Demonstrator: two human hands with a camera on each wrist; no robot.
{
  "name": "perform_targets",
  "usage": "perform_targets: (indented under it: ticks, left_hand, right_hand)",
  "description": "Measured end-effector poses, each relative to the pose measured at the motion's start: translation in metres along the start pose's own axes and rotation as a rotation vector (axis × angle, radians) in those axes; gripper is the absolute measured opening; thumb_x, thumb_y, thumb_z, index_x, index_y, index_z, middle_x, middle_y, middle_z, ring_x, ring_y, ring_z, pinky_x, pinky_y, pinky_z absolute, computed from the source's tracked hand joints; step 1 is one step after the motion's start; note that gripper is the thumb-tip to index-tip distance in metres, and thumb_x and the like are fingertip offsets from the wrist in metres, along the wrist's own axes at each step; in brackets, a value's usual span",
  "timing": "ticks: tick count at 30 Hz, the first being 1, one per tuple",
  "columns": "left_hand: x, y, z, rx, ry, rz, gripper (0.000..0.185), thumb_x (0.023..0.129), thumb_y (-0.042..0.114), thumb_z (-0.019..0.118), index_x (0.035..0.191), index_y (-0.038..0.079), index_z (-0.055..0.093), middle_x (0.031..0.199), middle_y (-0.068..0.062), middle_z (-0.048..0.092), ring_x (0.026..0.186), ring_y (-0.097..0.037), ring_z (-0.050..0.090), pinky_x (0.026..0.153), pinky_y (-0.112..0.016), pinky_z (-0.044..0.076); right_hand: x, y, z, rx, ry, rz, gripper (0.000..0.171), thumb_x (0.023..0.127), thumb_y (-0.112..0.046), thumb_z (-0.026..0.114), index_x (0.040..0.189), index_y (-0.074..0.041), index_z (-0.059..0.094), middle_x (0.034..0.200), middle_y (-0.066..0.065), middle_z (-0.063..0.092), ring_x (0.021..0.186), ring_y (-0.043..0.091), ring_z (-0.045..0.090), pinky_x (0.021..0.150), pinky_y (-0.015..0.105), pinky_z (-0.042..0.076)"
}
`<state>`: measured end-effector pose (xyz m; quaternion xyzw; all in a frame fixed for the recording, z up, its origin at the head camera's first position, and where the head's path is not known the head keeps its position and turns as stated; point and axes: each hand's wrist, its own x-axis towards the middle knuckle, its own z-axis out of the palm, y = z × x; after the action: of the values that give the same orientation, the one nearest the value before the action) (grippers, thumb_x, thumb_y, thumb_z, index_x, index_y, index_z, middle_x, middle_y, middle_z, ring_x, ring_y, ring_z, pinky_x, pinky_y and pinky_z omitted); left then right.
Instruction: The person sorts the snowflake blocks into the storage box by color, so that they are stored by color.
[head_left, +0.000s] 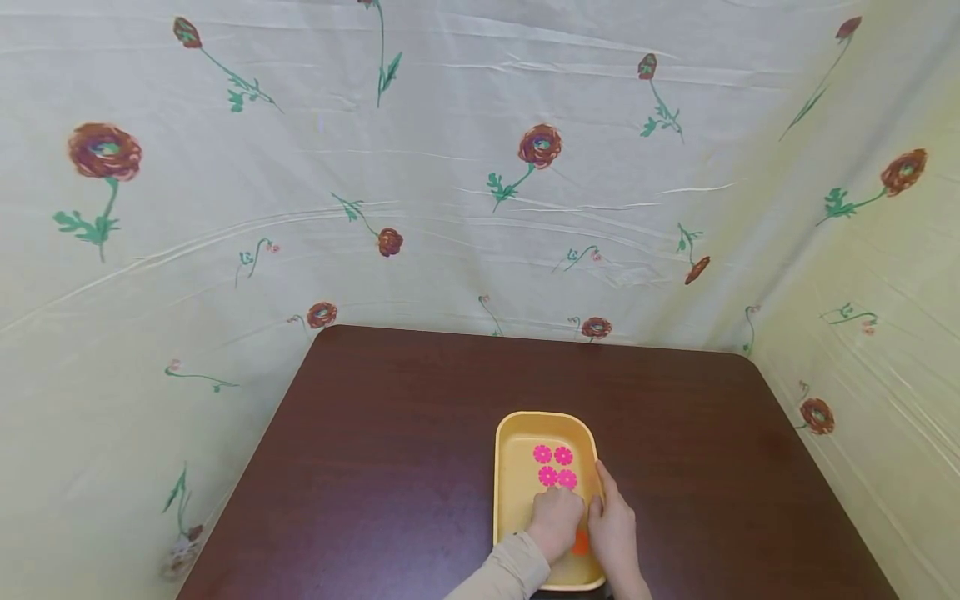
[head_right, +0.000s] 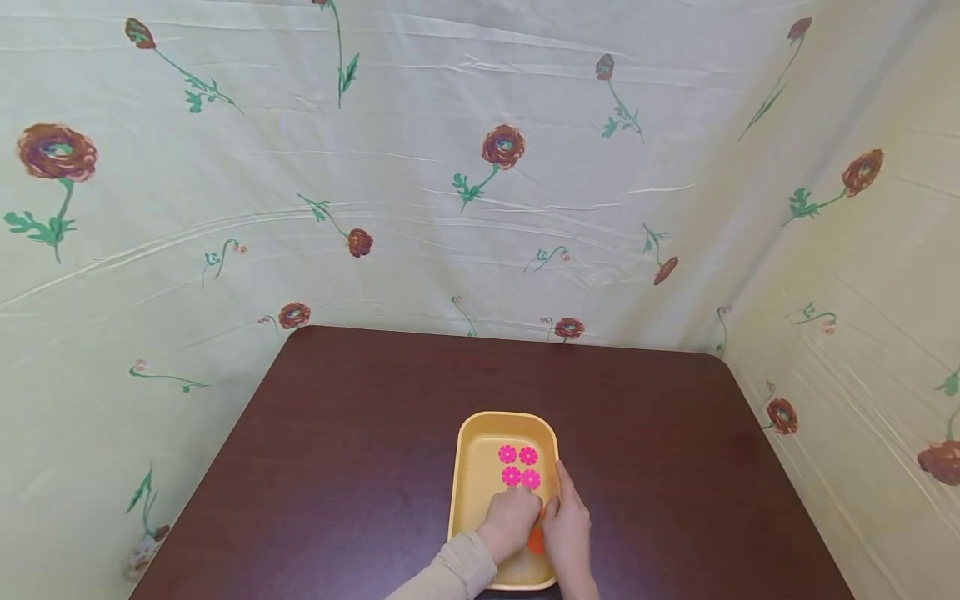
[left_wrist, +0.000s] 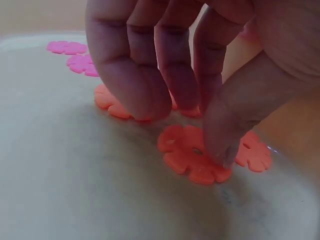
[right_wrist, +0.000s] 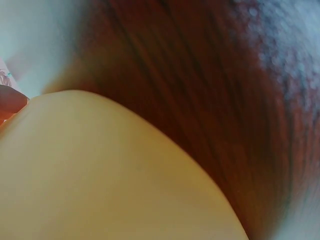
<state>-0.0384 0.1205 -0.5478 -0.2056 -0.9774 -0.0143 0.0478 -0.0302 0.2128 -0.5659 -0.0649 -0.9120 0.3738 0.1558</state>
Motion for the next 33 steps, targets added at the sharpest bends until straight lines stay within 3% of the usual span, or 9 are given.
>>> perform_targets:
  ticks: [9, 16, 28, 31, 33]
  left_hand:
    - [-0.001, 0.000, -0.002, -0.002, -0.031, -0.032, 0.009, 0.067, 0.018, 0.076, 0.069, 0.020, 0.067, 0.067, 0.006, 0.060, 0.059, -0.010, 0.058, 0.049, -0.026, 0.045]
    - [-0.002, 0.001, -0.008, 0.017, -0.066, -0.039, 0.007, 0.070, 0.023, 0.074, 0.071, 0.020, 0.067, 0.067, 0.006, 0.060, 0.059, -0.009, 0.057, 0.049, -0.027, 0.044]
    - [-0.005, -0.004, -0.029, -0.168, -0.207, -0.022, 0.008, 0.070, 0.020, 0.069, 0.065, 0.015, 0.064, 0.063, 0.002, 0.058, 0.055, -0.011, 0.053, 0.049, -0.028, 0.043]
    - [-0.006, -0.008, -0.034, -0.200, -0.186, -0.020, 0.009, 0.072, 0.022, 0.068, 0.068, 0.015, 0.063, 0.061, 0.003, 0.055, 0.053, -0.011, 0.051, 0.049, -0.028, 0.042]
    - [-0.007, -0.013, -0.036, -0.210, -0.122, -0.006, 0.011, 0.073, 0.024, 0.069, 0.070, 0.015, 0.063, 0.060, 0.004, 0.055, 0.054, -0.011, 0.052, 0.049, -0.028, 0.041]
  right_hand:
    - [0.000, 0.001, 0.002, 0.002, 0.024, -0.029, 0.047, 0.082, 0.007, 0.052, 0.128, -0.002, 0.049, 0.116, 0.027, 0.056, 0.082, 0.034, 0.059, 0.068, 0.044, 0.045]
    - [0.001, 0.000, 0.002, 0.008, 0.017, -0.027, 0.047, 0.083, 0.007, 0.052, 0.128, -0.002, 0.049, 0.115, 0.028, 0.056, 0.077, 0.033, 0.058, 0.066, 0.044, 0.044]
    - [0.003, 0.003, -0.001, -0.016, 0.030, -0.052, 0.046, 0.082, 0.007, 0.051, 0.127, -0.001, 0.049, 0.111, 0.029, 0.058, 0.066, 0.030, 0.054, 0.059, 0.041, 0.043]
    - [0.003, 0.002, -0.002, -0.010, 0.024, -0.041, 0.047, 0.082, 0.007, 0.051, 0.128, -0.001, 0.049, 0.110, 0.029, 0.058, 0.058, 0.024, 0.048, 0.054, 0.035, 0.040]
    - [0.003, 0.002, -0.002, -0.002, 0.018, -0.032, 0.047, 0.082, 0.008, 0.051, 0.128, -0.001, 0.048, 0.108, 0.029, 0.059, 0.055, 0.021, 0.044, 0.051, 0.031, 0.037]
